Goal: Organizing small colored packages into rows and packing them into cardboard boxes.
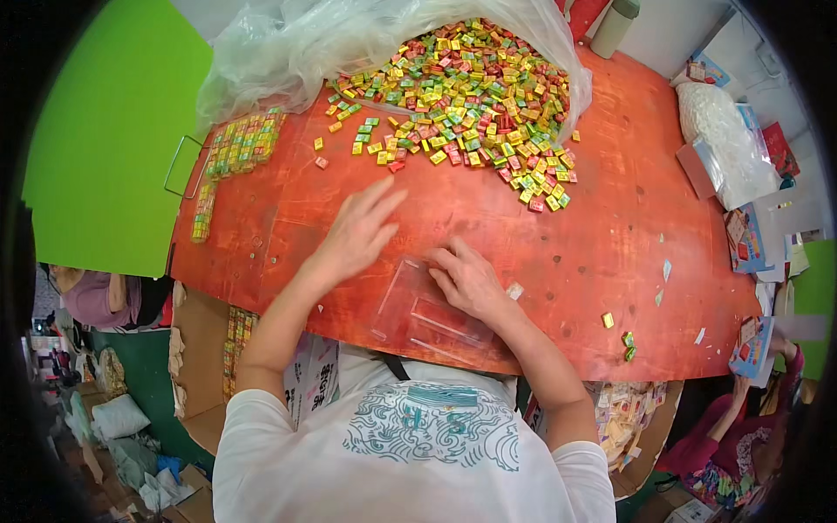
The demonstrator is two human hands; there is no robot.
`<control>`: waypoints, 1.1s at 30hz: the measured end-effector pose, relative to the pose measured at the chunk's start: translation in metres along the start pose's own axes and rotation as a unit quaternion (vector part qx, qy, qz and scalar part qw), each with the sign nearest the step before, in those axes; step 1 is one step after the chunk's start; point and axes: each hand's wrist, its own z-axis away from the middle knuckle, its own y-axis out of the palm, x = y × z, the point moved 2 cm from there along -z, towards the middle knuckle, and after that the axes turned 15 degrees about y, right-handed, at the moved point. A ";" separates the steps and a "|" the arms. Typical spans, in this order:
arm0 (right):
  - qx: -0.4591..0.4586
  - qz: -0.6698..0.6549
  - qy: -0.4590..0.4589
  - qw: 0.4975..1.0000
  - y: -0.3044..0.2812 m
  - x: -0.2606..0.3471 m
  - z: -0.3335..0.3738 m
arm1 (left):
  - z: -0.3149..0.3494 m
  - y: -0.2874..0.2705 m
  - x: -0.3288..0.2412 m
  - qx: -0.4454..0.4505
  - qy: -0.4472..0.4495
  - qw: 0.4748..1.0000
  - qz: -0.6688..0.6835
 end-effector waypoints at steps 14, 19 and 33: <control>-0.079 0.276 -0.075 0.955 0.008 0.013 -0.014 | 0.091 0.030 -0.071 0.042 -0.012 0.987 -0.156; -0.107 0.285 -0.145 0.942 0.011 0.022 -0.019 | 0.087 0.034 -0.035 -0.015 -0.037 0.988 -0.149; -0.045 0.130 -0.035 0.990 0.026 0.018 -0.039 | 0.081 0.022 -0.050 -0.336 -0.239 0.887 0.208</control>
